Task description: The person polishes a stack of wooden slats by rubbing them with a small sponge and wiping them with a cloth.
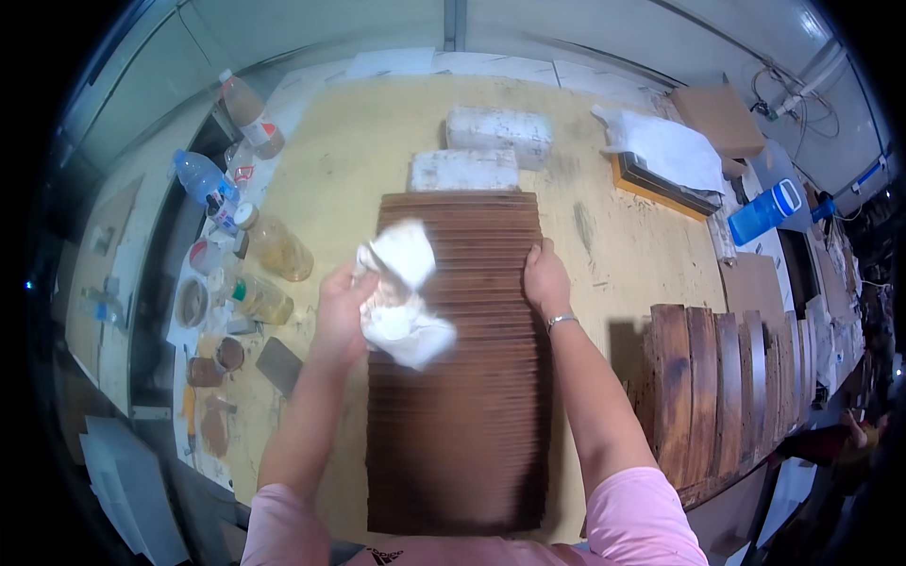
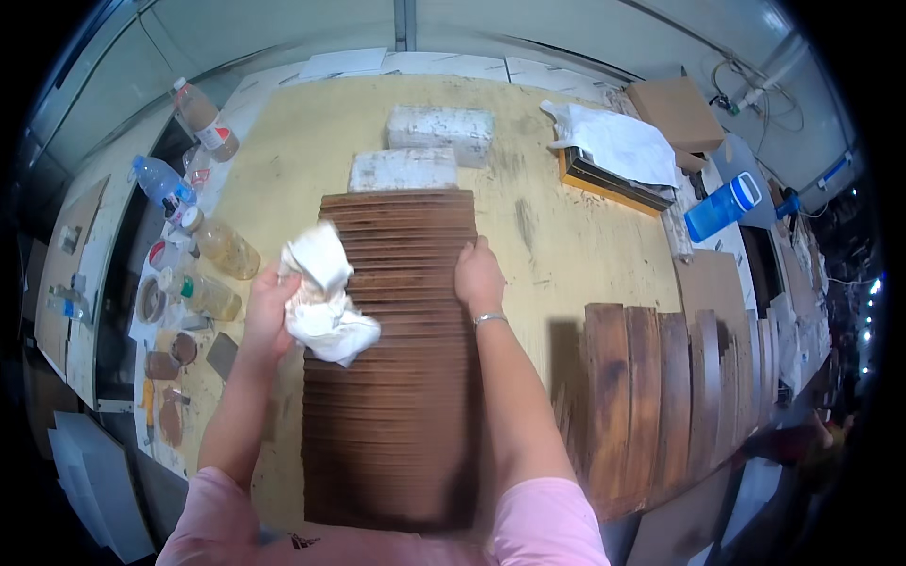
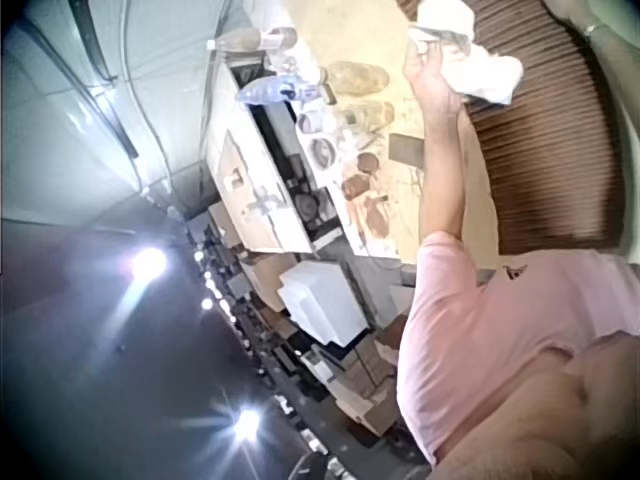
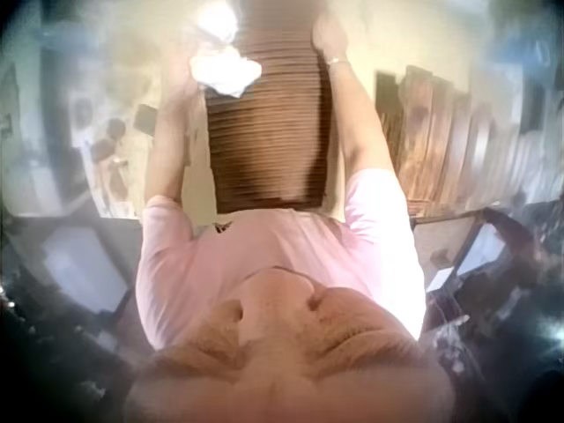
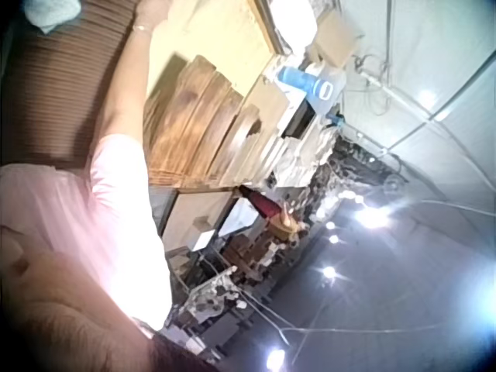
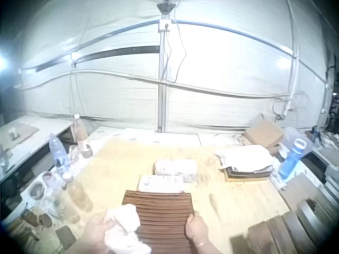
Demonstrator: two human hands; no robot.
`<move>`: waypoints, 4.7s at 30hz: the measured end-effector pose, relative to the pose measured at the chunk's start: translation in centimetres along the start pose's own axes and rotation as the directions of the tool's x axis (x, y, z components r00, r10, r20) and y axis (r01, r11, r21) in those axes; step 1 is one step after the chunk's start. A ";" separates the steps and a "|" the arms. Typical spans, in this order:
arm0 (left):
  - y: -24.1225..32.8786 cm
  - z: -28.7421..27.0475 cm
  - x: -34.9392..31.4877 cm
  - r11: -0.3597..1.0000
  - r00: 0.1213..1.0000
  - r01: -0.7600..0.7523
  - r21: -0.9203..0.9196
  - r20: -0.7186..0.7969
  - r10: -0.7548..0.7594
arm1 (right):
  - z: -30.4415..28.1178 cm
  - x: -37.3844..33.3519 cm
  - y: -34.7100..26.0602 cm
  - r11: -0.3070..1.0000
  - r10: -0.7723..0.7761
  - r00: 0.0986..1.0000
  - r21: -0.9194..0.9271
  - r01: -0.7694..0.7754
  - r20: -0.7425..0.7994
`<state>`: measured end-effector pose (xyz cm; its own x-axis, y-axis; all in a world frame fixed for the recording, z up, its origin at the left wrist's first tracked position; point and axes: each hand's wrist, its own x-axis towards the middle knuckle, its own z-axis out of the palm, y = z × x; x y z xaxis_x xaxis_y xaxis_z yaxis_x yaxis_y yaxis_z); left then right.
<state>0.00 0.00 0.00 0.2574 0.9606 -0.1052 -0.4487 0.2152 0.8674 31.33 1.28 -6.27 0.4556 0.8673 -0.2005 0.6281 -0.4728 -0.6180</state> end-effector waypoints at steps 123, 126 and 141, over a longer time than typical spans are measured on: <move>-7.3 13.7 1.4 -0.165 0.735 -0.642 0.749 0.662 0.147 | -2.9 -21.1 6.3 0.980 -0.045 0.999 0.192 0.048 -0.020; -5.8 10.4 1.1 -0.257 0.793 -0.541 0.801 0.587 0.161 | -2.4 -20.9 6.6 0.972 -0.088 0.995 0.214 0.096 -0.049; -7.3 12.5 0.8 -0.188 0.780 -0.526 0.830 0.558 0.283 | -1.5 -20.6 7.2 0.975 -0.118 0.989 0.177 0.133 -0.092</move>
<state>14.20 -3.01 -0.33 0.5516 0.7118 0.4348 0.6591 -0.6915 0.2958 27.37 -20.24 -5.44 0.4342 0.8991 -0.0550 0.5619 -0.3181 -0.7636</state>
